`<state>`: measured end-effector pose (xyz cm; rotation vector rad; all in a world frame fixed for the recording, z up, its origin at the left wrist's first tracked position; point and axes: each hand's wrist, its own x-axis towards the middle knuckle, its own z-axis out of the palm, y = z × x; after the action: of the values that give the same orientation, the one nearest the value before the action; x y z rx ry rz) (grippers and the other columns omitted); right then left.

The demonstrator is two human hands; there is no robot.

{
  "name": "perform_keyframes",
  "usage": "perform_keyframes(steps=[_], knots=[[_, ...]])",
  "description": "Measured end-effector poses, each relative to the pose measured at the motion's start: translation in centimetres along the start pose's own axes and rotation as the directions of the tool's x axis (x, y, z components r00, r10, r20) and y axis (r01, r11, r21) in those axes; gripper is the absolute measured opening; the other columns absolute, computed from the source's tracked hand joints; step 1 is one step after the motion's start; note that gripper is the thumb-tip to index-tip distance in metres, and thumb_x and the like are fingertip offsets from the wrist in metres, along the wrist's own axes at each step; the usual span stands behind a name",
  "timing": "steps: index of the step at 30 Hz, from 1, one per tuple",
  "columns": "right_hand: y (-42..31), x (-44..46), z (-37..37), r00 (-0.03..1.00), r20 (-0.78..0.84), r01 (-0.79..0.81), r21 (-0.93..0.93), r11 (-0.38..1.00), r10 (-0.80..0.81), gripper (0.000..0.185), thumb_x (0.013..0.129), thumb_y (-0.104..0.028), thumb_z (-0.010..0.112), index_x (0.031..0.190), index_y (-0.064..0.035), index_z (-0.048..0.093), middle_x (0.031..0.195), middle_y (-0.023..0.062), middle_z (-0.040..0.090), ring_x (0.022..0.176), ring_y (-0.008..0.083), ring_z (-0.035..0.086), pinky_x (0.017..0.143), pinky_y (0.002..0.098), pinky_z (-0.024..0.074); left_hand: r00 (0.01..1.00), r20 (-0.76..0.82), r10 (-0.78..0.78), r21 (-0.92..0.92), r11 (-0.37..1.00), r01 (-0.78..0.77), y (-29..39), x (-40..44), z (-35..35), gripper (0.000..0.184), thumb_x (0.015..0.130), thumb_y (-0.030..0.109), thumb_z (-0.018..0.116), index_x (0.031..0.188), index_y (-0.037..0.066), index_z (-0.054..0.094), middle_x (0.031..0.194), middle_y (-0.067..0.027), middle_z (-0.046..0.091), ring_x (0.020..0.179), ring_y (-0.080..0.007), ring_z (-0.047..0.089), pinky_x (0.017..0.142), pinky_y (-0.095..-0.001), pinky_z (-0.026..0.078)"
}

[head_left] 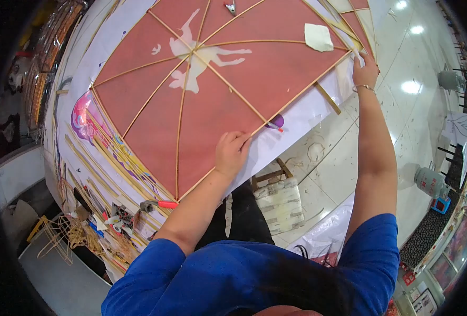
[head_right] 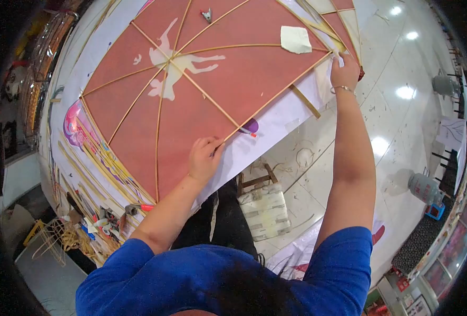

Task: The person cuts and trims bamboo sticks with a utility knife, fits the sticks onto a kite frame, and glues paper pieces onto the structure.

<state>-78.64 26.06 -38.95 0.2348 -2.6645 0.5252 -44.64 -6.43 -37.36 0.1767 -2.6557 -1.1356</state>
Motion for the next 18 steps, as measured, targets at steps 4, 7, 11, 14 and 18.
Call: perform_keyframes(steps=[4, 7, 11, 14, 18], knots=[[1.3, 2.6, 2.0, 0.979, 0.169, 0.116, -0.027, 0.993, -0.110, 0.026, 0.083, -0.015, 0.058, 0.107, -0.0052, 0.065, 0.109, 0.0142, 0.064, 0.106, 0.0320, 0.058, 0.094, 0.0391, 0.0428, 1.000, 0.023, -0.014, 0.016, 1.000, 0.013, -1.2, -0.9, -0.4, 0.012, 0.076, 0.009, 0.070, 0.087, 0.005, 0.070, 0.081, -0.0087, 0.063, 0.076, -0.0271, 0.059, 0.068, -0.0369, 0.047], [0.7, 3.8, 2.0, 0.912, 0.392, 0.145, -0.040, 0.989, -0.118, 0.026, 0.084, -0.013, 0.057, 0.107, -0.0044, 0.064, 0.108, 0.0161, 0.064, 0.103, 0.0330, 0.059, 0.091, 0.0404, 0.0445, 0.999, 0.025, -0.020, 0.019, 1.000, 0.020, -1.6, -0.7, -0.3, 0.012, 0.076, 0.009, 0.071, 0.087, 0.005, 0.070, 0.081, -0.0086, 0.063, 0.075, -0.0268, 0.059, 0.067, -0.0371, 0.047], [0.2, 5.6, 1.3, 0.783, 0.612, 0.243, -0.135, 0.961, -0.112, 0.026, 0.084, -0.012, 0.057, 0.107, -0.0024, 0.063, 0.105, 0.0182, 0.063, 0.096, 0.0343, 0.060, 0.085, 0.0426, 0.0469, 0.999, 0.042, -0.020, 0.023, 1.000, 0.019, -1.6, -0.7, -0.5, 0.013, 0.075, 0.009, 0.071, 0.087, 0.006, 0.070, 0.081, -0.0081, 0.063, 0.074, -0.0262, 0.059, 0.066, -0.0367, 0.047], [-0.3, 5.9, 1.5, 0.762, 0.634, 0.333, -0.206, 0.920, -0.134, 0.018, 0.084, -0.009, 0.053, 0.097, -0.0029, 0.064, 0.099, 0.0188, 0.064, 0.094, 0.0351, 0.061, 0.083, 0.0430, 0.0474, 0.999, 0.046, -0.024, 0.030, 0.999, 0.023, -1.7, -0.8, -0.4, 0.014, 0.074, 0.009, 0.071, 0.087, 0.006, 0.070, 0.082, -0.0075, 0.063, 0.074, -0.0258, 0.059, 0.066, -0.0359, 0.047], [-0.1, 6.2, 2.2, 0.738, 0.656, 0.401, -0.238, 0.885, -0.158, 0.015, 0.086, -0.009, 0.050, 0.090, -0.0028, 0.063, 0.095, 0.0195, 0.064, 0.094, 0.0353, 0.061, 0.083, 0.0431, 0.0478, 0.999, 0.028, -0.020, 0.019, 1.000, 0.020, -1.6, -0.9, -0.3, 0.014, 0.073, 0.008, 0.071, 0.087, 0.007, 0.070, 0.082, -0.0070, 0.063, 0.074, -0.0255, 0.059, 0.065, -0.0355, 0.047]])
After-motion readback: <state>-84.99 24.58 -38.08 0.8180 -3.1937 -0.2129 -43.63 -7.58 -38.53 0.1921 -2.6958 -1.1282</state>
